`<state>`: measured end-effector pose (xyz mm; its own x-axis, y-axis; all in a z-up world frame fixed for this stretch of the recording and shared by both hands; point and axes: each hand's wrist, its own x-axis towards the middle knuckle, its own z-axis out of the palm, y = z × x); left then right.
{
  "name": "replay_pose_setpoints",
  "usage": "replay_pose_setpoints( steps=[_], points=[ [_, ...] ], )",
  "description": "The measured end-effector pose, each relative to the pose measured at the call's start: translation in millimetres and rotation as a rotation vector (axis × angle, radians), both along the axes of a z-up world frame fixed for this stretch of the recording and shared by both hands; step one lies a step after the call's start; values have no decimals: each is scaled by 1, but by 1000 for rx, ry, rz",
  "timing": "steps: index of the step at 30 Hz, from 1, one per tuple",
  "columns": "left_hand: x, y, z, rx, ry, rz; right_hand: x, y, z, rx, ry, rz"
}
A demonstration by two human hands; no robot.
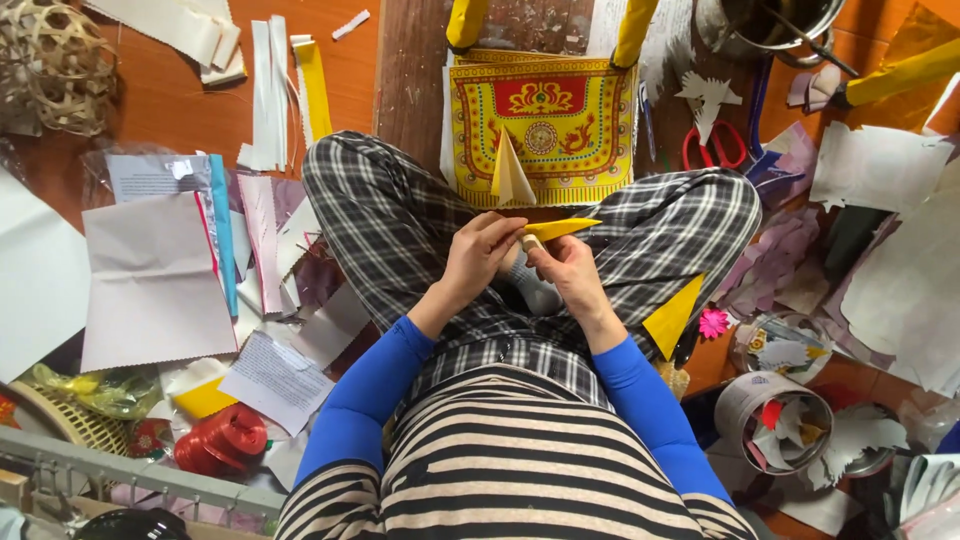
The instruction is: Decorating and assembling traditional paper horse structures using paper, glue, and scissors.
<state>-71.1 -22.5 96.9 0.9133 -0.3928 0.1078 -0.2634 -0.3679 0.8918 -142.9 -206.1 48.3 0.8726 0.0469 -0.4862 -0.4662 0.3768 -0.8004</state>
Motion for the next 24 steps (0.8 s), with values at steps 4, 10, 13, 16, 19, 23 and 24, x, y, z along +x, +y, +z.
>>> replay_pose_setpoints(
  steps=[4, 10, 13, 16, 19, 23, 24],
  points=[
    [4, 1, -6, -8, 76, -38, 6, 5, 10, -15, 69, -38],
    [10, 2, -19, -68, 230, -52, 5, 2, 0, 7, 6, -100],
    [11, 0, -30, -99, 276, -36, 6, 1, -3, -19, 21, -106],
    [16, -4, -48, -153, 323, -40, 15, 2, 0, -8, 30, -168],
    [30, -13, -77, -176, 308, -11, 22, 3, -5, -39, 54, -178],
    [77, -32, -107, -157, 370, 129, 28, 2, -16, 164, -18, -271],
    [91, -38, -117, -194, 430, 177, 27, 0, -25, 236, -2, -279]
  ],
)
